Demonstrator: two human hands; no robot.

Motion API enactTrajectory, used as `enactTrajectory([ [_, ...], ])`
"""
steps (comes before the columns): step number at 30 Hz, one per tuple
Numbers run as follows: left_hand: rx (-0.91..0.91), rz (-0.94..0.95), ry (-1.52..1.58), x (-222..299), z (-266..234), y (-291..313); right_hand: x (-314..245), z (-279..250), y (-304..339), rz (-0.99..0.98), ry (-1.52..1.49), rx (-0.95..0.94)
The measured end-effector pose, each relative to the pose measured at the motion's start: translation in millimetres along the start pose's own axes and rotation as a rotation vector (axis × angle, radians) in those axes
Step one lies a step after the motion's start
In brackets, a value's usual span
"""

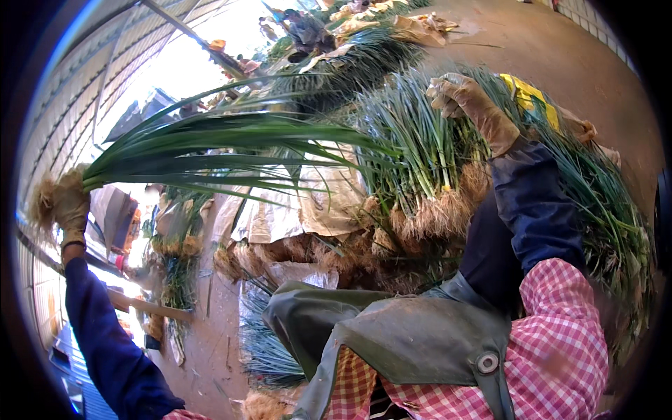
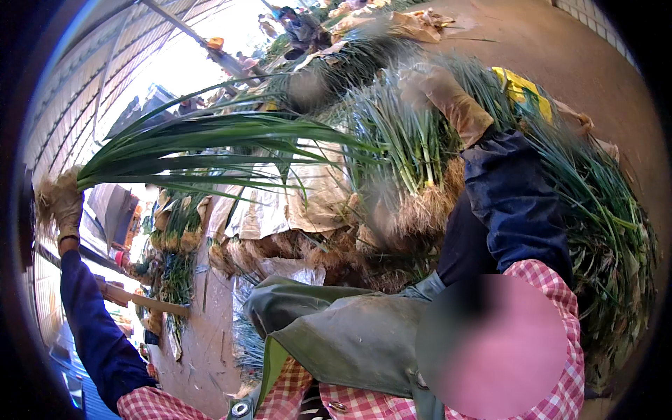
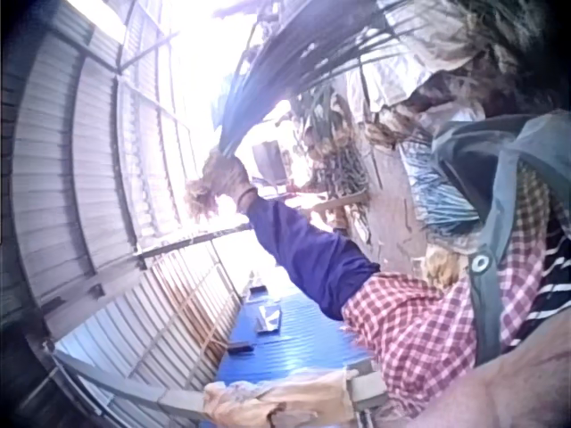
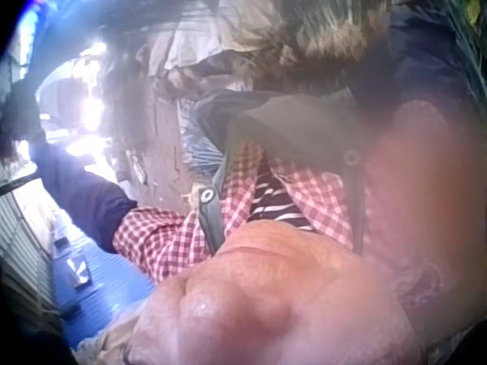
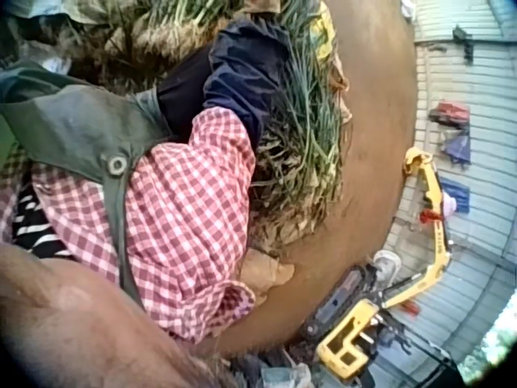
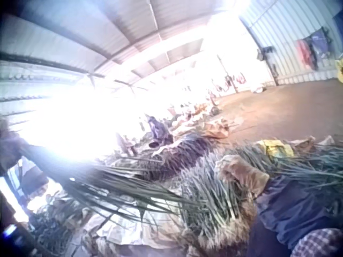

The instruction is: The person cleans and bundles scallions by hand, removing dirt and damaged leaves from the stalks and securing them together.

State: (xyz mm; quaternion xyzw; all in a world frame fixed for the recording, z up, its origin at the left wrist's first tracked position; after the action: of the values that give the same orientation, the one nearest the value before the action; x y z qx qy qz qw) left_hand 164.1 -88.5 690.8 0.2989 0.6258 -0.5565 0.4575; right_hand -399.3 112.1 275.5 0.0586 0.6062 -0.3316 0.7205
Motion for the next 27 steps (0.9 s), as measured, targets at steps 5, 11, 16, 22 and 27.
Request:
enactTrajectory([
  [5, 0.212, 0.131, 0.174, 45, -61, -7, -38, 92, -22, -0.135, -0.161, -0.246],
  [11, 0.154, 0.384, 0.162, 181, -109, -54, -90, 321, 17, -1.217, 0.731, -0.801],
  [16, -0.004, 0.559, 0.217, 257, -111, -68, -44, 362, 44, -0.080, 0.086, -0.511],
  [22, 0.327, 0.368, 0.465, 281, -109, -70, 38, 342, 48, 0.411, -0.374, -0.594],
  [27, -0.218, -0.409, 0.621, 226, -8, -66, 81, 252, 21, 0.654, -0.477, -0.421],
])
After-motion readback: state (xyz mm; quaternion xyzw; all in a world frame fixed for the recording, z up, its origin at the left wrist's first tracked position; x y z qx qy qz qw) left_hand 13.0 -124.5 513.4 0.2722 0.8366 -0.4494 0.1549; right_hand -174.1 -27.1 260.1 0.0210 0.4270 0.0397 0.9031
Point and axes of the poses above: each hand's wrist, its own y-axis away from the middle knuckle, its own z-axis out of the palm, x = y × z, the point moved 6 cm from there along -y, towards the middle knuckle, and after that the axes turned 13 degrees about -y, right-handed, at the moved point
